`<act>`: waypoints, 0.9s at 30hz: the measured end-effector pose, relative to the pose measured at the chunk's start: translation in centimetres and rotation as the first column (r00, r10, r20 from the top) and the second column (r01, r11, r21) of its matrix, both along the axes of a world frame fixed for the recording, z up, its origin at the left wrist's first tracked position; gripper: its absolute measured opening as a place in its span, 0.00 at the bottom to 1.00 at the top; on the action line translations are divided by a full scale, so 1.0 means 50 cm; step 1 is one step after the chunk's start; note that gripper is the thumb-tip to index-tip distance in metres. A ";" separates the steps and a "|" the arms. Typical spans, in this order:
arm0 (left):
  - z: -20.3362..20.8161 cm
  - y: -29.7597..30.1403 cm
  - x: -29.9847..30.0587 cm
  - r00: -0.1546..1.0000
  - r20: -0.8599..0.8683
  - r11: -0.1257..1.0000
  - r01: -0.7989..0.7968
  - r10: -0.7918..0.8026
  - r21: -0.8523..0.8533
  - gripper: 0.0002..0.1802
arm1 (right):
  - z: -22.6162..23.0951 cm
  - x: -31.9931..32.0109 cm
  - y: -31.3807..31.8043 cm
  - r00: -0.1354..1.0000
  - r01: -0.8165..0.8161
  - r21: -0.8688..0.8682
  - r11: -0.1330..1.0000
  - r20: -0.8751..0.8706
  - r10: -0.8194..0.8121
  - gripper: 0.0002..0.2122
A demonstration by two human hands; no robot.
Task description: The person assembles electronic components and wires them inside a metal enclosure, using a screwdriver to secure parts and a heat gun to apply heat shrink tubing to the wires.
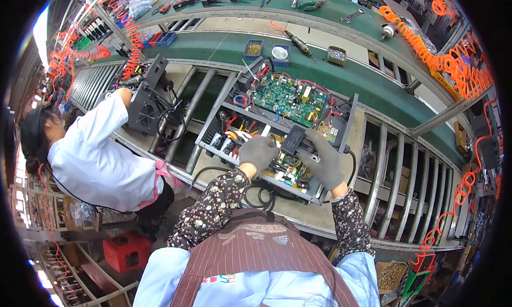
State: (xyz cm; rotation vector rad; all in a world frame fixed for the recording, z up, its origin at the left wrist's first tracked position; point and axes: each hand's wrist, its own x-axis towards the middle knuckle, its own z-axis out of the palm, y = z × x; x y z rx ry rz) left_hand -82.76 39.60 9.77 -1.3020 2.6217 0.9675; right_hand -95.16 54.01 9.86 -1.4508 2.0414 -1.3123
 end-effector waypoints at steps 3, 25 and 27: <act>0.003 0.008 -0.002 1.000 -0.003 0.998 -0.017 0.017 -0.064 0.10 | 0.007 0.008 -0.002 0.947 -0.032 0.063 0.997 0.321 0.010 0.26; -0.043 -0.047 0.041 0.919 -0.361 0.939 0.025 -0.157 -0.344 0.07 | -0.036 0.005 -0.068 0.603 -0.174 0.103 0.979 0.797 0.023 0.14; -0.043 -0.059 0.044 0.911 -0.367 0.940 0.056 -0.185 -0.336 0.08 | -0.024 0.003 -0.074 0.635 -0.181 0.159 0.971 0.773 -0.008 0.15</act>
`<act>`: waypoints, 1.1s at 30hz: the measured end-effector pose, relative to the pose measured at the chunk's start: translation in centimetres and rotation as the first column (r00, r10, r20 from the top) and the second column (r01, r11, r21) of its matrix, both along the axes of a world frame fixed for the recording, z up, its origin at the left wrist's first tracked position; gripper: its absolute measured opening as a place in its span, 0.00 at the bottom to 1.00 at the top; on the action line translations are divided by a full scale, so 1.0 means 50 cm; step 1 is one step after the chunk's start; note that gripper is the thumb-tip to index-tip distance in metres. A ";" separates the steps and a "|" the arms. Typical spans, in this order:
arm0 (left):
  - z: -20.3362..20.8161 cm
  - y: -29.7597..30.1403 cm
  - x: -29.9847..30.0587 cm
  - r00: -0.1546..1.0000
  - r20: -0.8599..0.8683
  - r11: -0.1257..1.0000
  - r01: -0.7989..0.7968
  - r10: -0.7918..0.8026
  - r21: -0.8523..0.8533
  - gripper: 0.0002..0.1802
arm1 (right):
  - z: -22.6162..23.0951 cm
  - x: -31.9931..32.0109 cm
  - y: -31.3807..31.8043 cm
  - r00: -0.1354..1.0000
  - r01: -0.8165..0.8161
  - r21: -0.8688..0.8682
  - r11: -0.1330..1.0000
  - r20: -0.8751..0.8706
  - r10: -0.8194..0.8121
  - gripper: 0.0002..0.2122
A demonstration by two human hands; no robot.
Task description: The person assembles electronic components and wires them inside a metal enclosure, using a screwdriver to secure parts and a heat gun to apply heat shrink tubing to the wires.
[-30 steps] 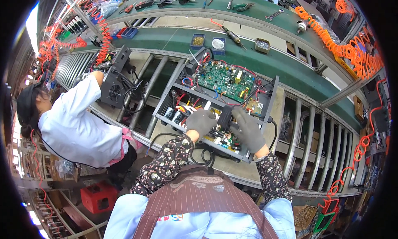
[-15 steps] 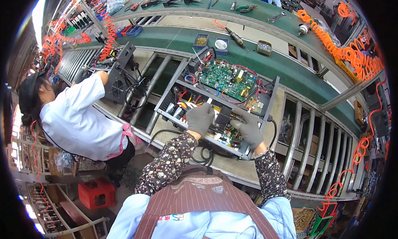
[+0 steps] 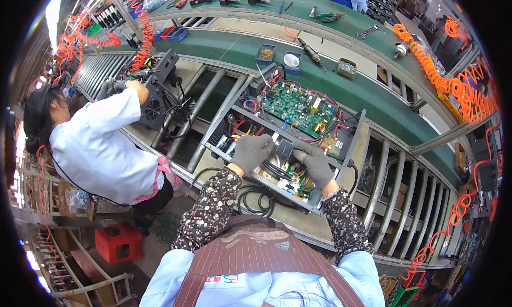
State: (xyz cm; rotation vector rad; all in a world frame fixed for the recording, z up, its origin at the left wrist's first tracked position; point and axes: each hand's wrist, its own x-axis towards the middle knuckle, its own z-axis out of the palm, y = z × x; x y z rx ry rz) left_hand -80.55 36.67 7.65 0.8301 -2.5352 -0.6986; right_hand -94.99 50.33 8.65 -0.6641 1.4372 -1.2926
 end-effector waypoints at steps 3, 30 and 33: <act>-0.006 0.000 0.003 0.999 -0.014 0.999 0.034 -0.034 0.033 0.08 | 0.002 0.012 0.001 0.986 0.041 -0.098 0.994 -0.157 -0.056 0.17; -0.021 -0.007 0.021 0.960 -0.204 0.934 0.244 -0.193 0.260 0.07 | 0.053 0.058 -0.005 0.919 0.205 0.114 0.972 -0.365 -0.151 0.17; -0.024 0.002 0.022 0.972 -0.161 0.952 0.204 -0.170 0.228 0.06 | 0.026 0.056 0.003 0.885 0.192 0.019 0.981 -0.436 -0.165 0.17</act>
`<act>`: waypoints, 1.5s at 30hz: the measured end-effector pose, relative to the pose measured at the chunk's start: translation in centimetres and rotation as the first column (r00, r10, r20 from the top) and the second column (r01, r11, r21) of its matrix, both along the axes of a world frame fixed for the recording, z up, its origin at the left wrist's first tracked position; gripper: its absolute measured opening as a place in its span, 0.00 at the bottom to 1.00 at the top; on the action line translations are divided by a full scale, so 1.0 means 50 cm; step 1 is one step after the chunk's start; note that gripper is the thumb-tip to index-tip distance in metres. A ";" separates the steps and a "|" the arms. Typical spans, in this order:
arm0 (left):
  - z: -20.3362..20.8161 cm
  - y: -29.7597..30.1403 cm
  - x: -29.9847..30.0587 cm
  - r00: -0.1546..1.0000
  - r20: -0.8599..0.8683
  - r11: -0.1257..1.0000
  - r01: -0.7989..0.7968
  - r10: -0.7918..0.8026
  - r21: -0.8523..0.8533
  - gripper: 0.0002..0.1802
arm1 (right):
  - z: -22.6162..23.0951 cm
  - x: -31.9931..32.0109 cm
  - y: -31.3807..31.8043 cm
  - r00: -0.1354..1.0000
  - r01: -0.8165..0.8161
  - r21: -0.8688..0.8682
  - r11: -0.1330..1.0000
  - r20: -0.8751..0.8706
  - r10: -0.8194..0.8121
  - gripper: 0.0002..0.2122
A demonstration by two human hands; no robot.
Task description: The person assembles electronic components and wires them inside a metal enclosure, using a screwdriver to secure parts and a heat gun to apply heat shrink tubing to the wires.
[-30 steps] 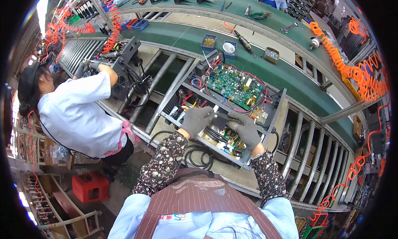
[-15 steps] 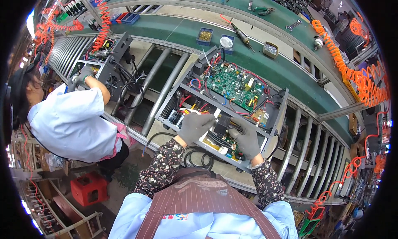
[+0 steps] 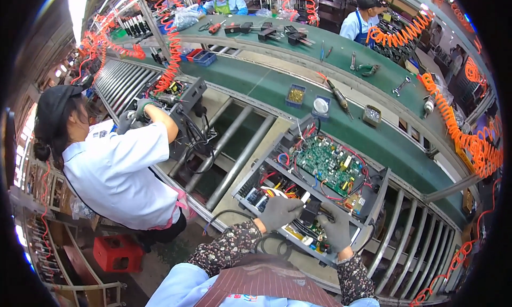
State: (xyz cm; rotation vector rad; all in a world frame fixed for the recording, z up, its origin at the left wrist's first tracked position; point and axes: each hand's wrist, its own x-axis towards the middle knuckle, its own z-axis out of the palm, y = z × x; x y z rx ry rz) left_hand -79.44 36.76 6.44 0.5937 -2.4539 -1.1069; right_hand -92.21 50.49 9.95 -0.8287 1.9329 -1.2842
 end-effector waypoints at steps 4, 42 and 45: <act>0.000 0.009 -0.003 0.998 -0.025 0.997 -0.052 0.051 -0.065 0.07 | 0.005 0.011 0.001 0.999 0.015 -0.044 0.999 -0.036 -0.016 0.17; -0.008 0.015 0.016 0.982 0.012 0.979 -0.189 0.188 0.074 0.11 | -0.056 0.024 -0.001 0.983 -0.053 -0.197 0.979 -0.180 0.017 0.19; -0.006 0.028 0.007 0.982 -0.073 0.983 -0.180 0.176 -0.042 0.12 | -0.065 0.016 0.008 0.977 -0.002 -0.170 0.985 -0.209 -0.034 0.19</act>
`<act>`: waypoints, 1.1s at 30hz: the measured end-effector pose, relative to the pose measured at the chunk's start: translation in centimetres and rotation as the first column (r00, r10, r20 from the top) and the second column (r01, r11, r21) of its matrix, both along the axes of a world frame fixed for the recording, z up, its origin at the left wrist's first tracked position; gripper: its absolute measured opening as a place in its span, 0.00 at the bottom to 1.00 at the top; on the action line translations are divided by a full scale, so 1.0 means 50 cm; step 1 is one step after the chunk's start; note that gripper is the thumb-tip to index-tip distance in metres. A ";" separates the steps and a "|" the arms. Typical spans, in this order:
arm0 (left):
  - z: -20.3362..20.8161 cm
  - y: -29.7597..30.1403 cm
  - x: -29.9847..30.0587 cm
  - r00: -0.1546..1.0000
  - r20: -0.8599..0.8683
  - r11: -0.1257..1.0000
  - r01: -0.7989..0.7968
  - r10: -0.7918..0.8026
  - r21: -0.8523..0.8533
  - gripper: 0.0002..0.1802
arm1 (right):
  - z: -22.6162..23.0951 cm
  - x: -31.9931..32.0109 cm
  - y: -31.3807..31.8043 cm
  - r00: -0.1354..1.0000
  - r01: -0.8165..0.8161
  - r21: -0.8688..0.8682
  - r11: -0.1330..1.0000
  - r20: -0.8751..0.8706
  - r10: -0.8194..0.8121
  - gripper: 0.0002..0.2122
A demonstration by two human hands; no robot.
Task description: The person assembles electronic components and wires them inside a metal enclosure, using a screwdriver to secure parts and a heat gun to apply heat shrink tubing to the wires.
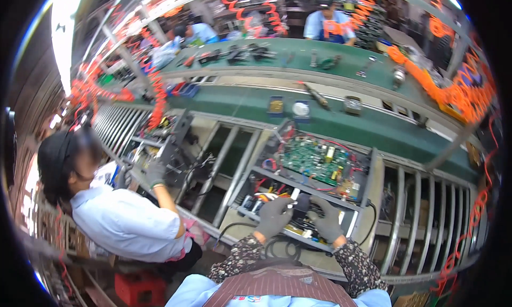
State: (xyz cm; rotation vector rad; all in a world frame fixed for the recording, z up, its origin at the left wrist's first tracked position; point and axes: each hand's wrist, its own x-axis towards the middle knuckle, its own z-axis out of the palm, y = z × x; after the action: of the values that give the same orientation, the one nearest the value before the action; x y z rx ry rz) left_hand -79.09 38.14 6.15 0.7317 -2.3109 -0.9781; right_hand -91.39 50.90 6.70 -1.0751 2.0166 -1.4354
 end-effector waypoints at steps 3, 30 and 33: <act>0.004 0.003 0.003 0.999 -0.019 0.994 -0.031 0.029 -0.108 0.13 | 0.004 -0.001 -0.002 0.999 -0.005 -0.009 1.000 -0.040 0.005 0.19; -0.011 0.017 -0.022 0.992 -0.072 0.987 -0.114 0.106 -0.110 0.06 | -0.015 -0.015 0.004 0.998 0.012 -0.002 1.000 -0.055 -0.012 0.19; -0.013 0.015 -0.022 0.991 -0.096 0.990 -0.104 0.094 -0.098 0.07 | -0.015 -0.016 0.003 0.998 -0.004 0.004 1.000 -0.066 0.005 0.20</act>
State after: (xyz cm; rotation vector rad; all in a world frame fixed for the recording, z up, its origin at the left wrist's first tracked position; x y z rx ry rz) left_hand -80.20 38.89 5.52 0.7369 -2.2061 -0.8247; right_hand -92.17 51.04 5.96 -1.1387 2.0604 -1.4101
